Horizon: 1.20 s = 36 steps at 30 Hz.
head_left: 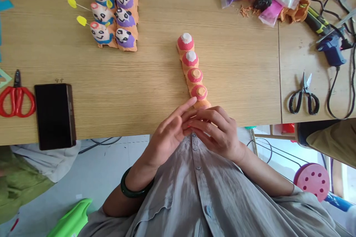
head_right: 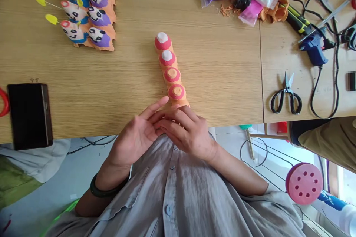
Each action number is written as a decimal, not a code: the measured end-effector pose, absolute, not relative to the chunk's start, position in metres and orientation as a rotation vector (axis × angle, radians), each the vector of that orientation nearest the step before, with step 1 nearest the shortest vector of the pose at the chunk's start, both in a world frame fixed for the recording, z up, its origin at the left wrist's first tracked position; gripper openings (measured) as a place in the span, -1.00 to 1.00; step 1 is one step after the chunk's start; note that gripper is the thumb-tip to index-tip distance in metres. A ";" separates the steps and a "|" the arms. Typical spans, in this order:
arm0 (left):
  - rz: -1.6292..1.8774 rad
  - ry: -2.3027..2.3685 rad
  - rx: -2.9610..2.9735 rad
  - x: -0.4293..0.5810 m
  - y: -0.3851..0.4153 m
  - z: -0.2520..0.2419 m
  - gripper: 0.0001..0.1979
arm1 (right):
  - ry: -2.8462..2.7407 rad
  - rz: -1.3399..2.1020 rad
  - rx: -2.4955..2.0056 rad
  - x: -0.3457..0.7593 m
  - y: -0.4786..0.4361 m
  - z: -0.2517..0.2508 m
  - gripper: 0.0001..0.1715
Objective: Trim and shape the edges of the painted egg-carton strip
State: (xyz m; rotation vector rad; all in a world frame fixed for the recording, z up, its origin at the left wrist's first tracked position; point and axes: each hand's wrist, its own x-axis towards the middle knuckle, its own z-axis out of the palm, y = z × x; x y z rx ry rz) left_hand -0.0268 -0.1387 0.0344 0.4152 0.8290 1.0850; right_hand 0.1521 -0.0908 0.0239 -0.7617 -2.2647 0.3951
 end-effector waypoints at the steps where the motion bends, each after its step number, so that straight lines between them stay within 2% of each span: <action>1: 1.105 0.930 0.486 -0.027 -0.141 0.035 -0.49 | -2.242 0.419 -0.775 0.152 -0.091 0.024 -0.84; 3: 1.090 1.121 0.614 -0.028 -0.144 0.035 -0.67 | -2.207 0.448 -0.789 0.153 -0.093 0.025 -0.83; 5: 1.002 1.192 0.678 -0.029 -0.148 0.034 -0.76 | -2.198 0.463 -0.781 0.155 -0.095 0.024 -0.84; 14: 0.857 1.260 0.836 -0.025 -0.157 0.023 -0.68 | -2.203 0.698 -0.767 0.170 -0.105 0.013 -0.82; 19: 0.818 1.265 0.823 -0.020 -0.153 0.023 -0.70 | -2.125 0.743 -0.816 0.174 -0.110 0.012 -0.89; 36: 0.799 1.287 0.802 -0.016 -0.152 0.018 -0.65 | -2.105 0.729 -0.929 0.176 -0.116 0.007 -0.91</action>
